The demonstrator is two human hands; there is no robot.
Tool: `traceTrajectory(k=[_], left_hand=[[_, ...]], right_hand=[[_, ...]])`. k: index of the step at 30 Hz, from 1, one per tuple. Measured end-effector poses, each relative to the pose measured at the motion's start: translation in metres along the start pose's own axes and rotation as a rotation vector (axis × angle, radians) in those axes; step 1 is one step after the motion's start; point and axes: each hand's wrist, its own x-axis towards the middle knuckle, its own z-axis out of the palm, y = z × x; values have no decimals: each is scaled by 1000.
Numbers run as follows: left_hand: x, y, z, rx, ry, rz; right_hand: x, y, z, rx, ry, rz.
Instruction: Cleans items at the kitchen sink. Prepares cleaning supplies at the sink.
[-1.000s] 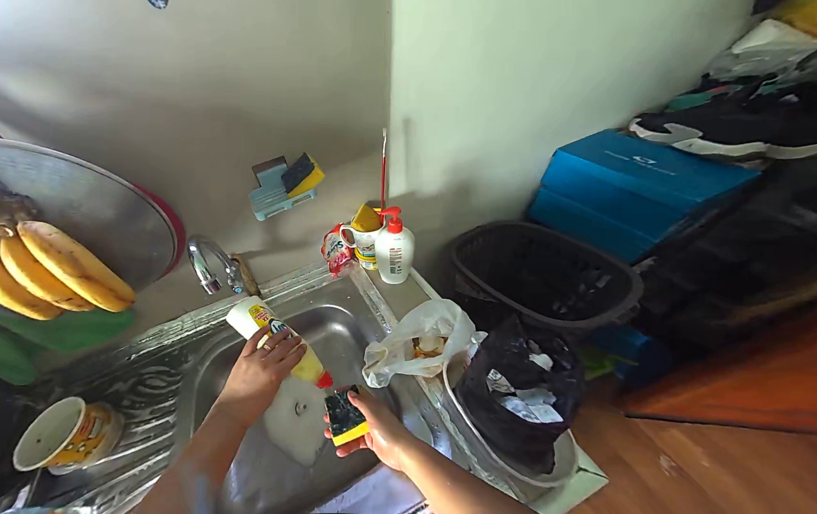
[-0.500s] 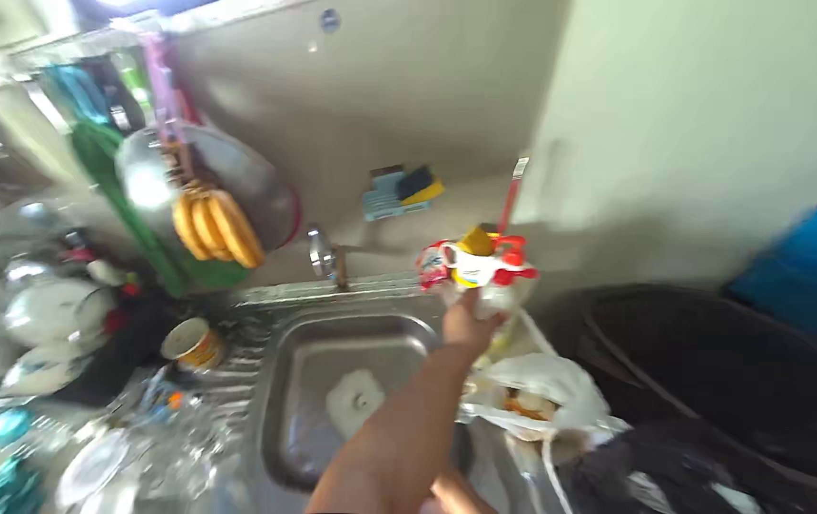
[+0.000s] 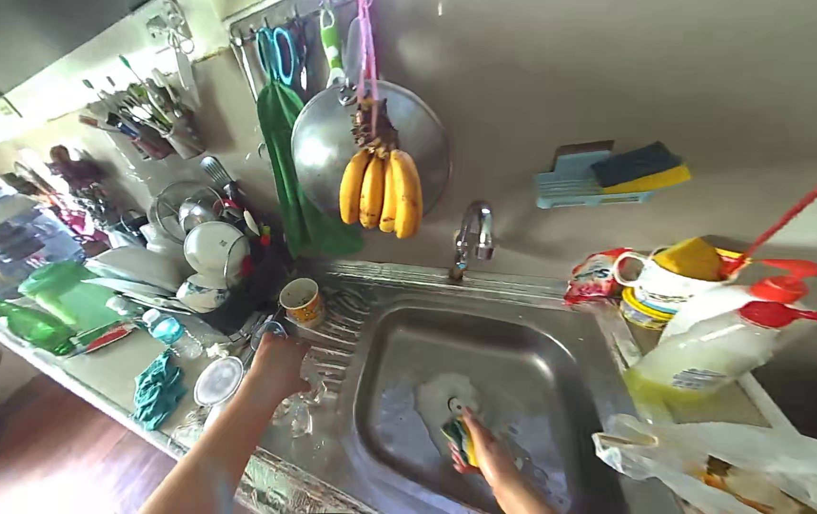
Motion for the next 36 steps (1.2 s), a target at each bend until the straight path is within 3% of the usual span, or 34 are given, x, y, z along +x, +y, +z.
traceTrajectory(k=[3,6,9,11,14,15,17,19,22,24,26,28,30,32,34,36], left_hand=[[8,-3,-2,19,-28,47],[10,-4,-3,-28,51,164],[-5,2,-18,-255,137,271],[-19,17,-17,-598,202,321],[-23,67,20,-1508,297,360],[-21,86,34,-1827,255,342],[-17,118,56,-2149,97,185],[-13,136,67,-2227,-106,157],[-7,147,76,-2241,-485,306],[-3,155,86,-2183,-639,252],[1,165,97,-2183,-602,137],[3,173,105,-2261,-436,2],[7,170,109,-2375,-322,-87],[8,164,113,-2424,-312,-102],[-1,162,114,-2414,-464,-13],[-10,165,116,-2455,-747,228]], right_hand=[[25,-14,52,87,-130,-35],[37,-23,89,169,-207,14],[39,-37,110,245,-143,-69],[22,-45,118,291,-52,-248],[-31,-58,120,55,123,-740],[-41,-58,115,-77,166,-895],[-44,-60,104,-267,196,-1002],[-26,-72,91,-316,215,-882],[9,-99,71,-340,223,-619],[19,-108,62,-448,207,-490],[17,-104,65,-608,263,-474],[-1,-78,80,-714,299,-591],[-30,-45,98,-735,245,-758],[-46,-24,102,-720,185,-838],[-35,-31,87,-547,167,-704],[-9,-57,62,-392,171,-559]])
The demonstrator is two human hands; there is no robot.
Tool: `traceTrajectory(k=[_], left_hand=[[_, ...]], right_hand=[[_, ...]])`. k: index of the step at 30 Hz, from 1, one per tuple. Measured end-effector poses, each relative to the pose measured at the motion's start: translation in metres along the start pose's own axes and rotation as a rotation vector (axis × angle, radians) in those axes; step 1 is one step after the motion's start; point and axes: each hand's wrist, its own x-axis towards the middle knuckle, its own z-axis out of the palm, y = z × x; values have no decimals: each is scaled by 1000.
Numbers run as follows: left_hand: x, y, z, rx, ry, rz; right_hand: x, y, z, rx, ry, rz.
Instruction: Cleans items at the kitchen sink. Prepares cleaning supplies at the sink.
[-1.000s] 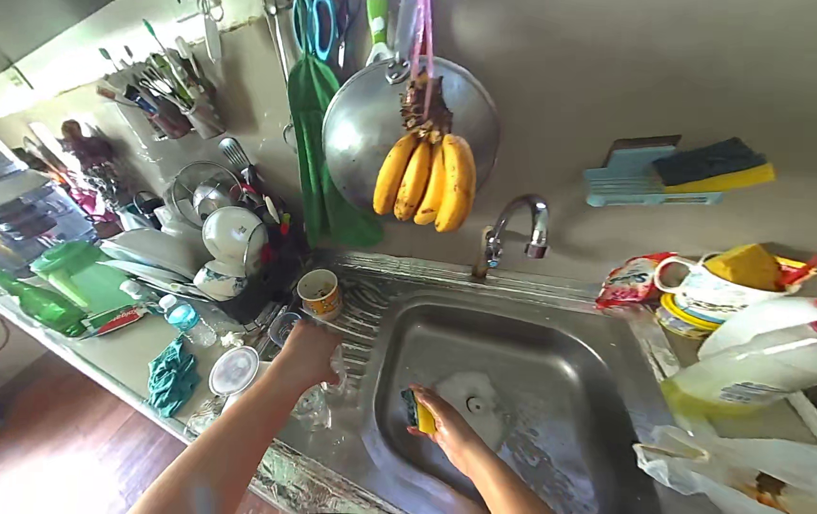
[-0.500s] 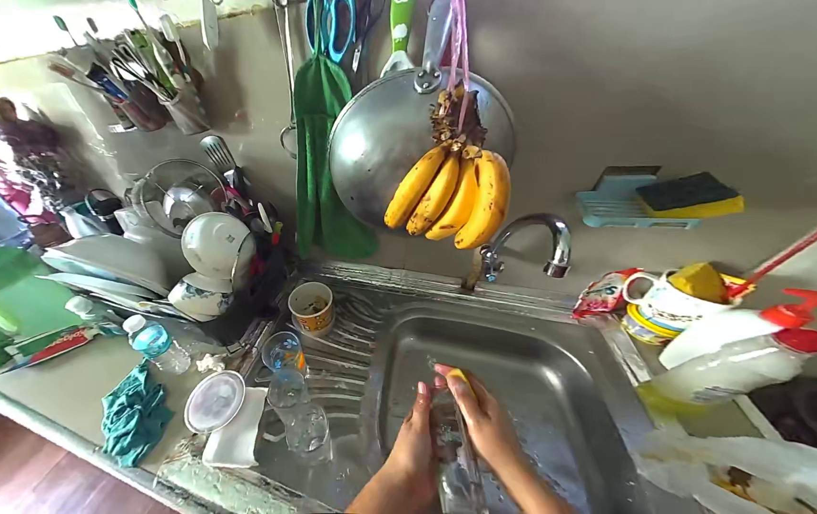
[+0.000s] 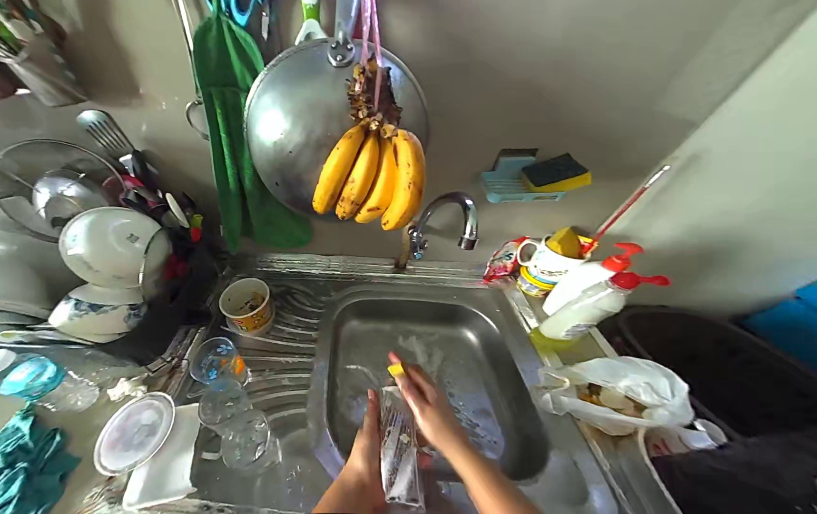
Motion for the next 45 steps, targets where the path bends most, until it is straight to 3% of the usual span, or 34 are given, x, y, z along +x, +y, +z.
traceTrajectory(k=[2,4,6,8,9,11,14,16,18,21,22,24,26,27,29,35,40,43,45], left_hand=[[0,0,5,-26,-113,-87],[0,6,12,157,-1,-77],[4,8,11,298,84,-29],[4,11,6,137,32,18],[4,13,-1,-4,-106,11],[2,12,-8,-98,-277,-74],[-5,5,2,246,-119,-110],[0,2,7,268,33,-12],[6,9,15,166,151,159],[19,22,20,40,387,424],[20,22,19,60,436,510],[22,11,20,256,442,717],[27,-5,15,609,390,933],[30,-7,10,830,374,1029],[33,-6,4,1115,356,1170],[26,-2,-6,1406,249,1542],[24,11,-12,1532,44,1629],[18,19,-14,1633,93,1567],[14,24,-17,1760,206,1453]], right_hand=[[30,-9,-16,-44,-93,55],[46,-25,-22,-245,-209,119],[48,-31,-19,-389,-182,121],[42,-15,-11,-118,-61,-2],[41,-7,-8,103,-32,-27],[41,-8,-11,249,-25,83],[47,-21,-17,-118,-103,116],[36,-19,-7,-214,22,-49],[9,-13,12,-107,121,-250],[-40,-8,33,-42,132,-420],[-50,-7,36,14,123,-375],[-55,-12,35,281,119,-47],[-48,-23,36,566,276,310],[-42,-24,33,634,321,383],[-31,-18,21,687,320,448],[-41,-25,1,697,187,505],[-41,6,16,889,151,245],[-22,24,13,656,286,160],[-21,-2,-10,563,436,180]])
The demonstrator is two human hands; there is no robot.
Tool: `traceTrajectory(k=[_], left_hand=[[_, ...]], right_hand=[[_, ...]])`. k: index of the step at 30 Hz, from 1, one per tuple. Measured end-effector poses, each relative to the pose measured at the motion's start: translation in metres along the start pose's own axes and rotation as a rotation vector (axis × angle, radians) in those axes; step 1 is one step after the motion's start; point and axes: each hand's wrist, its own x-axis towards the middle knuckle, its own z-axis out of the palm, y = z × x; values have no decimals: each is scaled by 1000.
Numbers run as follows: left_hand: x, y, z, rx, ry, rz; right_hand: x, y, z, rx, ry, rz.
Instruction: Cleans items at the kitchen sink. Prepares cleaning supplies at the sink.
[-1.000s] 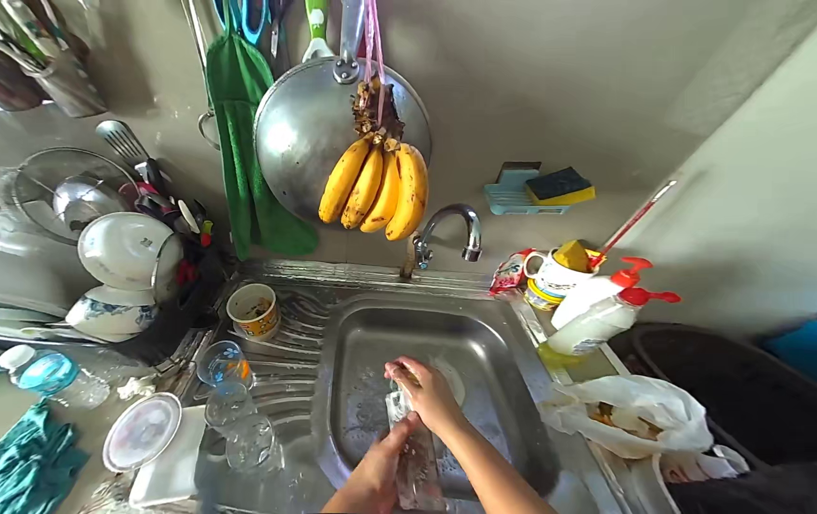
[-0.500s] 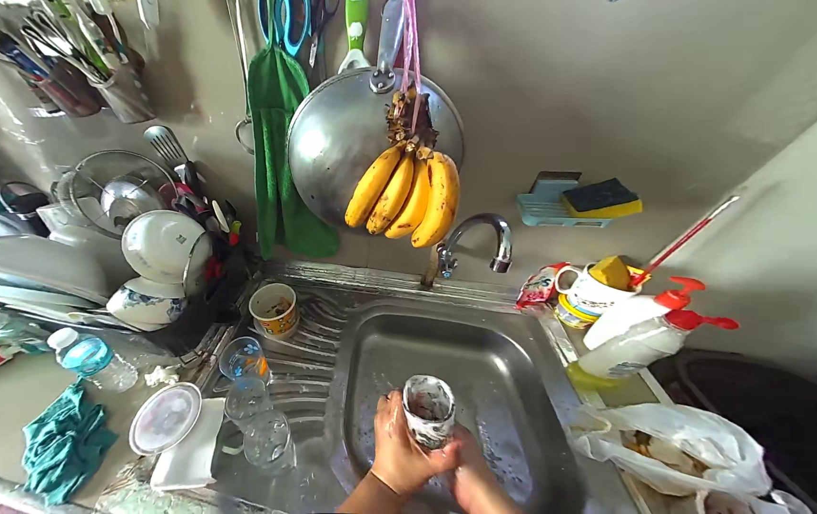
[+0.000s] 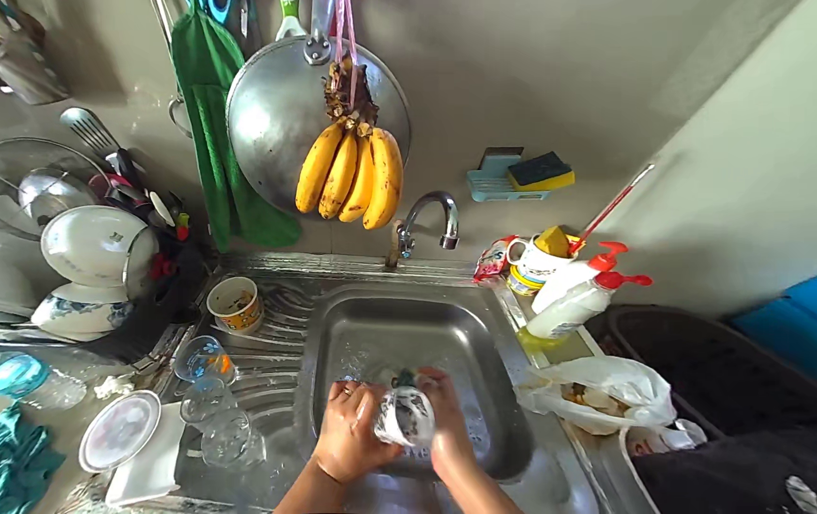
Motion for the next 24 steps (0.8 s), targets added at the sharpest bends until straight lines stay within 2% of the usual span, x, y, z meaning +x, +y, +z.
traceTrajectory(k=[2,3,5,7,9,11,14,15,17,19,20,22,24], left_hand=[[-5,-6,-1,65,-88,-102],[-7,-8,-1,79,-115,-134],[-9,-8,-2,73,-162,-155],[-8,-4,-3,24,-241,-163],[-10,1,-4,-76,-332,-221],[-13,6,-2,-206,-343,-334],[-13,1,-7,-431,-366,-501],[-12,-3,-10,-488,-392,-501],[-7,-7,-19,-565,-478,-388],[7,-1,-24,-588,-622,-220],[15,3,-27,-570,-699,-172],[30,10,-31,-377,-777,-95],[44,22,-34,-95,-771,-15]], right_hand=[[-2,-26,-7,-92,3,-151],[-3,-28,-11,-200,-53,-294],[-3,-20,-23,-498,-267,-603],[-1,-18,-27,-771,-466,-773],[2,-26,-27,-931,-673,-815],[7,-42,-27,-922,-782,-811],[12,-55,-37,-795,-619,-918],[12,-57,-43,-811,-651,-928],[9,-53,-52,-912,-900,-863],[5,-56,-49,-1034,-1151,-690],[4,-60,-45,-1076,-1219,-588],[6,-69,-37,-1038,-1273,-238],[14,-74,-38,-698,-1146,232]])
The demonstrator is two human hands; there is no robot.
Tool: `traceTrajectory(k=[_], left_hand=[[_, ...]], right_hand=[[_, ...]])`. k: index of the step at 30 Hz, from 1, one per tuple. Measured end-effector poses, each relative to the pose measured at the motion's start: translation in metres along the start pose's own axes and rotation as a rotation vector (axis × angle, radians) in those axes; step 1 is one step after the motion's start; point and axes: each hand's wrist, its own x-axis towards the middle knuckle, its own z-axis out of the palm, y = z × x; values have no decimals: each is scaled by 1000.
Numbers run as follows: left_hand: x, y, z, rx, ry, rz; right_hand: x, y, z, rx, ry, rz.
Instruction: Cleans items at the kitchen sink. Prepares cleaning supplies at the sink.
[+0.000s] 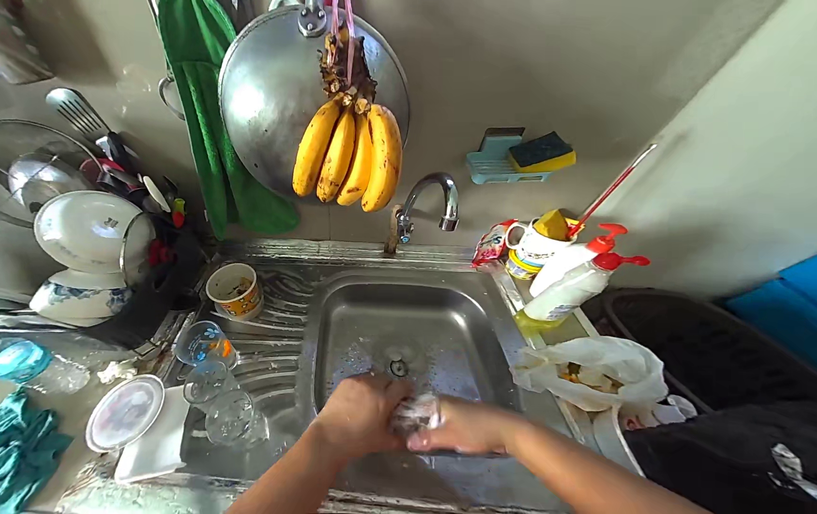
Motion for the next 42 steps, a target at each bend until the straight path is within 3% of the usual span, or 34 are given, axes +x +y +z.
traceTrajectory(k=[2,3,5,7,9,10,12,15,18,20,22,24,26,27,29,31,33,36,38,42], left_hand=[[9,5,-10,89,-18,-34],[15,5,-23,16,-150,-77],[25,-5,-45,-352,-501,-137],[24,-21,-46,-806,-752,-205],[20,-25,-40,-1050,-867,-283],[20,-23,-40,-1048,-877,-273],[25,-14,-47,-819,-826,-163],[25,8,-49,-231,-549,-56],[17,22,-45,184,-346,-17],[8,17,-36,301,-198,39],[4,16,-29,292,-152,57],[9,20,-35,124,-258,-10],[14,14,-48,-183,-399,-69],[13,7,-53,-360,-442,-73],[6,-4,-57,-577,-396,-101],[-12,-7,-63,-582,-154,-192],[-40,-6,-64,-323,249,-276],[-101,-12,-53,212,782,-367],[-144,-23,-36,361,906,-496],[-188,-38,-2,342,869,-655]], right_hand=[[-1,1,-5,436,15,17],[-1,-2,-6,421,11,0],[-3,-11,0,45,10,-49],[-6,-16,7,-396,15,-271],[-5,-14,5,-782,-7,-510],[-5,-11,5,-846,-12,-557],[-8,0,11,-595,-4,-454],[-17,9,17,230,113,-94],[-25,27,23,834,268,-57],[-30,27,31,998,378,-27],[-31,21,43,853,464,-59],[-29,26,48,194,545,-190],[-19,43,38,-578,675,-511],[-13,43,27,-772,680,-653],[-3,20,11,-822,614,-767],[12,-11,-3,-815,600,-741],[39,-35,-13,-882,624,-701],[95,-65,-16,-952,523,-527],[139,-83,-8,-943,475,-475],[211,-118,12,-972,312,-410]])
